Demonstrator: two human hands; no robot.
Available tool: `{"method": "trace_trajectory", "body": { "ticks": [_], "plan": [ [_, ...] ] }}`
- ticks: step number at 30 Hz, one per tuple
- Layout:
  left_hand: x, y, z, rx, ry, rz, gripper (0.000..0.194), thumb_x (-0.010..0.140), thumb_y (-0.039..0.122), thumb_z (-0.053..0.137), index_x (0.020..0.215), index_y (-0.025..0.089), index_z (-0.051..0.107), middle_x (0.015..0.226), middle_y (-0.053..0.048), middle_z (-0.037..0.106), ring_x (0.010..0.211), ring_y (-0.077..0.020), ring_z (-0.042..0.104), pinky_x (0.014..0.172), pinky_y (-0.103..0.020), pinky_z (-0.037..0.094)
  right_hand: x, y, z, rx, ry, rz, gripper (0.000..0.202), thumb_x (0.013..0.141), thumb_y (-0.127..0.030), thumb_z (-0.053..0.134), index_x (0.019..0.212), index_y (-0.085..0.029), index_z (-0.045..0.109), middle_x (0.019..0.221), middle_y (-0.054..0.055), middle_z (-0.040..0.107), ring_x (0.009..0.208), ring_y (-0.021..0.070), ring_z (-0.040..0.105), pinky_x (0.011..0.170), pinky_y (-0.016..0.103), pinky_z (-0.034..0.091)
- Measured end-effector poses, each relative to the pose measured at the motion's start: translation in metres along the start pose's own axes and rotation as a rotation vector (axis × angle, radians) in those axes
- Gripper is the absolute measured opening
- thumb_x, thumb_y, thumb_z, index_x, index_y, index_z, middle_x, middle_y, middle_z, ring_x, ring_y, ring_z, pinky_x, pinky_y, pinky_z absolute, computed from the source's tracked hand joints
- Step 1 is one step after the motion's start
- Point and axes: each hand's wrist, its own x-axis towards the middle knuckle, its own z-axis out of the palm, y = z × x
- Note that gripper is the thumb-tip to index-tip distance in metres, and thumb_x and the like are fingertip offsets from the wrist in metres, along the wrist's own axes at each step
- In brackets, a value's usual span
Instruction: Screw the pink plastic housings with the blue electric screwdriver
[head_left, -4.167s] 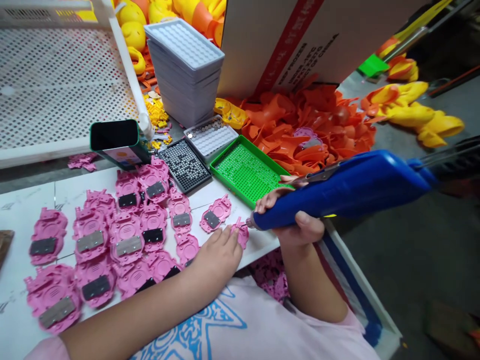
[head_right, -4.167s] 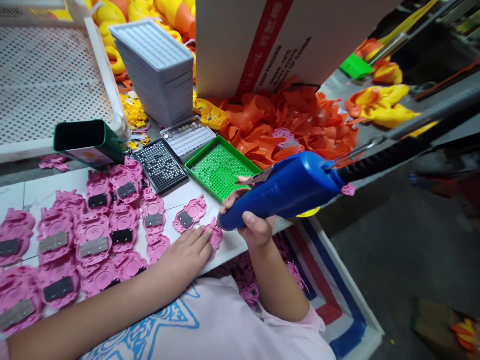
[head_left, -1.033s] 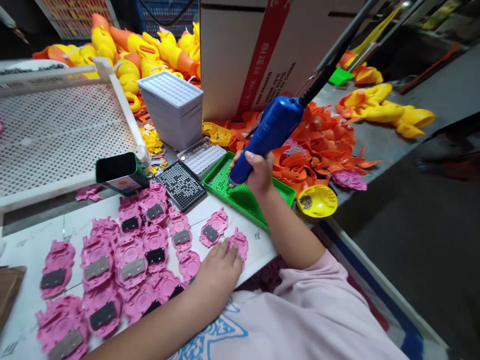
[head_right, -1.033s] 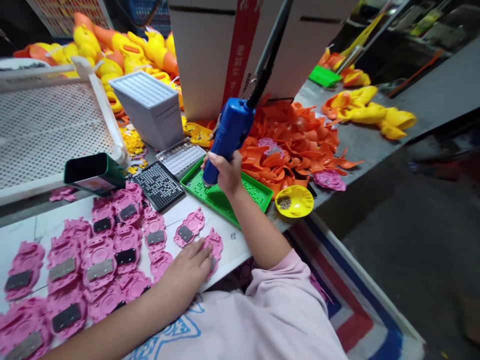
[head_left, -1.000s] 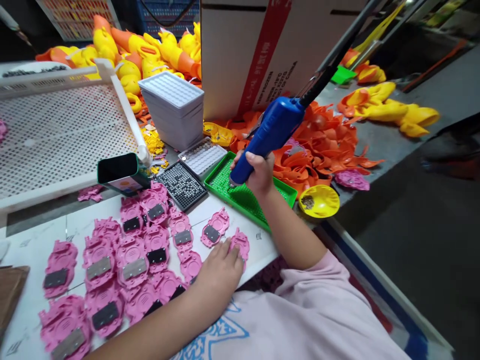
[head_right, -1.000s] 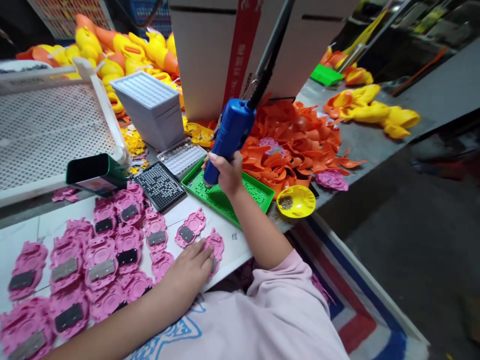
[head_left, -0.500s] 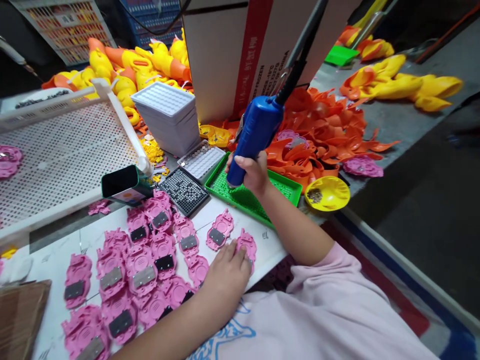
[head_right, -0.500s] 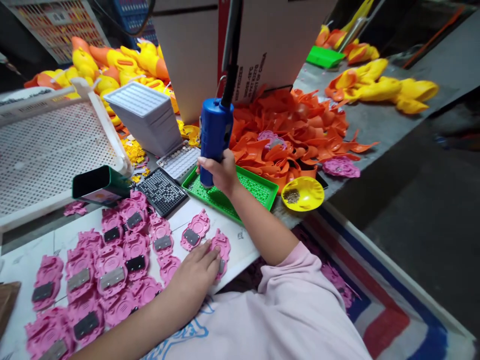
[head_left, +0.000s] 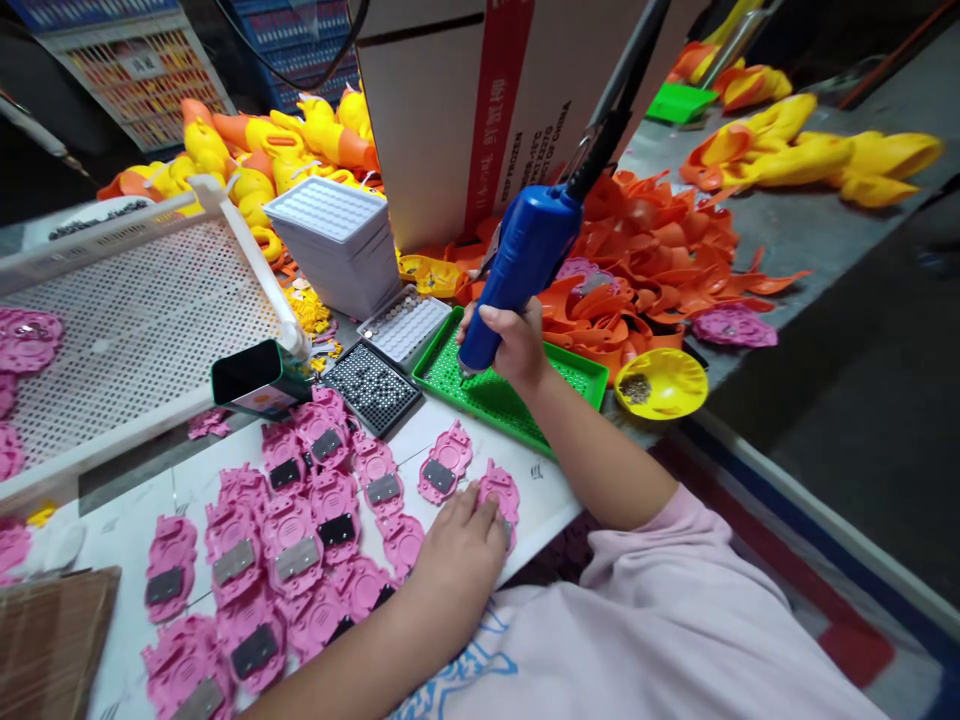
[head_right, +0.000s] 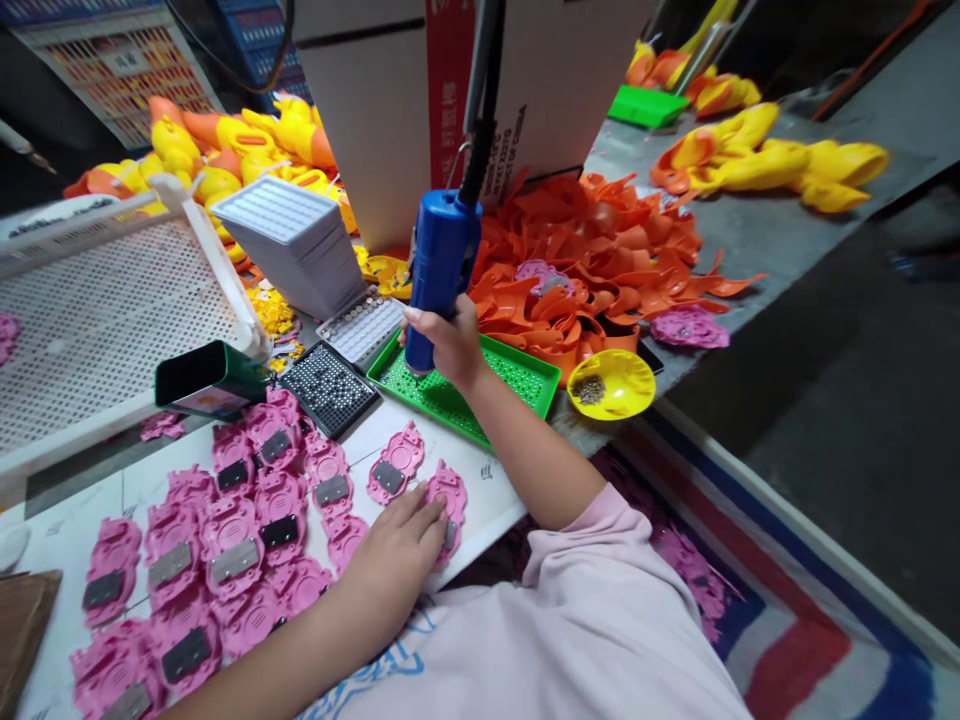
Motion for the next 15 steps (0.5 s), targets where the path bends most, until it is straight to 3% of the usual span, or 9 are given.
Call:
{"method": "trace_trajectory", "body": {
  "ticks": [15],
  "plan": [
    [0.0002,0.0,-0.0026,-0.018,-0.011,-0.005,0.025,0.091,0.015,0.053,0.112,0.013,0.066,0.118,-0.014,0.068,0.121,-0.0284,0.057,0.097,-0.041,0.051,0.0004,0.0049,-0.0028,-0.032,-0.037,0.03,0.028,0.057,-0.04,0.069,0.07,-0.02,0.054,0.054,-0.005,0.06,0.044,0.0113,0.057,0.044,0.026,0.047]
  ]
}}
